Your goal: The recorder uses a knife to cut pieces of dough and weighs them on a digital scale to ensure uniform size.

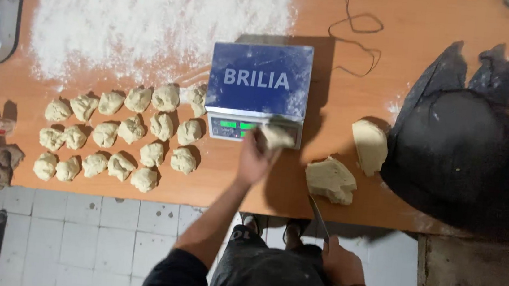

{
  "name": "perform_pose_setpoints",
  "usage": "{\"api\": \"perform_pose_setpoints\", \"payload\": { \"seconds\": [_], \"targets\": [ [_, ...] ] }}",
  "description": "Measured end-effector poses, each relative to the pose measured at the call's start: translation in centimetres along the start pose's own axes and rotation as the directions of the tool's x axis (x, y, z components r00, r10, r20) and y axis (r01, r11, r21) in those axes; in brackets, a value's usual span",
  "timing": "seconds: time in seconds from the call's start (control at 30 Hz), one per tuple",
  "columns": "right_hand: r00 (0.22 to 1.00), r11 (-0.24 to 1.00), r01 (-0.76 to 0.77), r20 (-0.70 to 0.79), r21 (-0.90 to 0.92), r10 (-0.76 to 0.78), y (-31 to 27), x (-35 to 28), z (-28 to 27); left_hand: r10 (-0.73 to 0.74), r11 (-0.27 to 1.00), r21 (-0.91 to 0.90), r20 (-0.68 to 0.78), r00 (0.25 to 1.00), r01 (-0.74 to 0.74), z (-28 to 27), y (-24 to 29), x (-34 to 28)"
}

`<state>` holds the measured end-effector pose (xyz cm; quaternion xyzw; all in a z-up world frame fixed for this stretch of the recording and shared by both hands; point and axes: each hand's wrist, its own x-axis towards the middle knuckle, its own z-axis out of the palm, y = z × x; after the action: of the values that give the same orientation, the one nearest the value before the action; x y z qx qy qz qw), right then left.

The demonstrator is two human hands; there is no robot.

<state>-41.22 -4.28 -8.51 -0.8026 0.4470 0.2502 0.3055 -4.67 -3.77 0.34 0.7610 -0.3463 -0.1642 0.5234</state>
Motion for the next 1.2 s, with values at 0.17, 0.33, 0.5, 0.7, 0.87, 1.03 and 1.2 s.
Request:
{"api": "perform_pose_setpoints", "payload": {
  "seconds": [0.17, 0.33, 0.5, 0.7, 0.87, 1.03, 1.2],
  "targets": [
    [0.981, 0.999, 0.051, -0.190, 0.015, -0.048, -0.2, 0.5, -0.3, 0.048, 0.998, -0.044, 0.116, 0.992, -0.044, -3.4, 1.4, 12.9],
    [0.938, 0.989, 0.136, -0.315, -0.060, -0.148, 0.8, 0.8, 0.6, 0.036, 0.744, 0.668, -0.031, 0.999, -0.006, -7.0, 0.8, 14.4],
    [0.986, 0.995, -0.010, -0.162, 0.102, 0.026, 0.8, 0.4, 0.4, -0.386, 0.816, 0.261, -0.417, 0.823, 0.515, -9.9, -7.6, 9.7],
    [0.975, 0.987, 0.075, -0.217, 0.144, -0.042, -0.3, 0.7, 1.1, -0.503, 0.853, 0.009, -0.250, 0.827, 0.522, -7.3, -7.7, 6.9],
    [0.990, 0.993, 0.066, -0.127, 0.096, -0.054, -1.2, 0.7, -0.5, -0.525, 0.851, -0.129, -0.229, 0.820, 0.509, -6.5, -10.4, 5.0],
    [0.987, 0.980, 0.088, -0.147, 0.180, -0.061, -1.6, 0.8, -3.2, -0.333, 0.907, 0.115, -0.395, 0.856, 0.406, -4.2, -7.6, -0.8],
    [0.989, 0.969, 0.093, -0.135, 0.230, -0.063, -1.0, 0.9, -4.7, -0.245, 0.927, 0.355, 0.328, 0.912, 0.121, 3.3, -7.0, -8.1]
  ]
}}
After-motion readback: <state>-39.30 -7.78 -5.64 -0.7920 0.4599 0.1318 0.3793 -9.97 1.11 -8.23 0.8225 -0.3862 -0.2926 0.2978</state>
